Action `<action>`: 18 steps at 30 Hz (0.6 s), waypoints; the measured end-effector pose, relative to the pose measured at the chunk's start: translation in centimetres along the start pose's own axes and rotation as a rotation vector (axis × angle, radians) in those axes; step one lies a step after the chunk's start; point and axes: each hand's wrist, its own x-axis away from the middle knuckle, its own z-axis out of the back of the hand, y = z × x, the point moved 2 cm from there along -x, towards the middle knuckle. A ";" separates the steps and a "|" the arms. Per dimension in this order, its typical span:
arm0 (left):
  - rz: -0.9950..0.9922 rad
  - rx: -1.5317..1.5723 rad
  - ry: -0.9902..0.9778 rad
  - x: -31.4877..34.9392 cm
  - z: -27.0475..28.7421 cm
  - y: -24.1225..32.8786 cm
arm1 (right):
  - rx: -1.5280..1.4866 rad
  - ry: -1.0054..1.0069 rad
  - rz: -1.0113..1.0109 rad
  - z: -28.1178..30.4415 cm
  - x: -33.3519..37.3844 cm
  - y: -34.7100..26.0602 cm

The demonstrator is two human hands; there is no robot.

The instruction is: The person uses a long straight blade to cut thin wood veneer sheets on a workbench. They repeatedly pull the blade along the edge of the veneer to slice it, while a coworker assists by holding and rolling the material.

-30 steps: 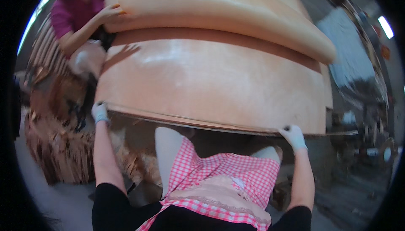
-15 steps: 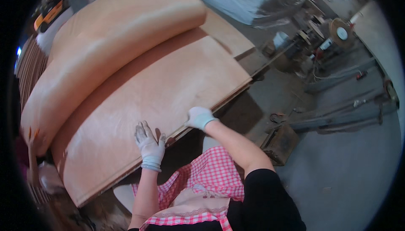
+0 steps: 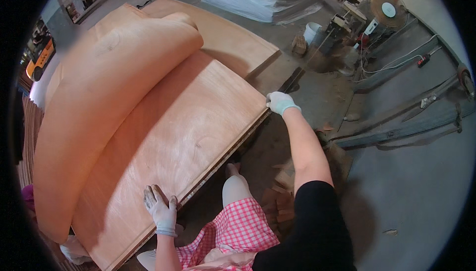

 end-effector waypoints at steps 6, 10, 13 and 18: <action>0.028 0.050 0.001 -0.5 0.0 1.1 | -0.567 0.572 -0.475 -4.1 1.7 4.6; 0.052 0.277 0.171 1.8 0.4 1.4 | -0.678 0.551 0.138 -6.6 8.3 -5.7; -0.140 0.515 0.169 4.7 3.2 6.3 | -0.918 0.057 0.342 -7.1 19.8 -18.4; -0.272 1.020 0.294 7.8 5.6 6.5 | -1.391 -0.287 0.490 -10.2 31.3 -29.6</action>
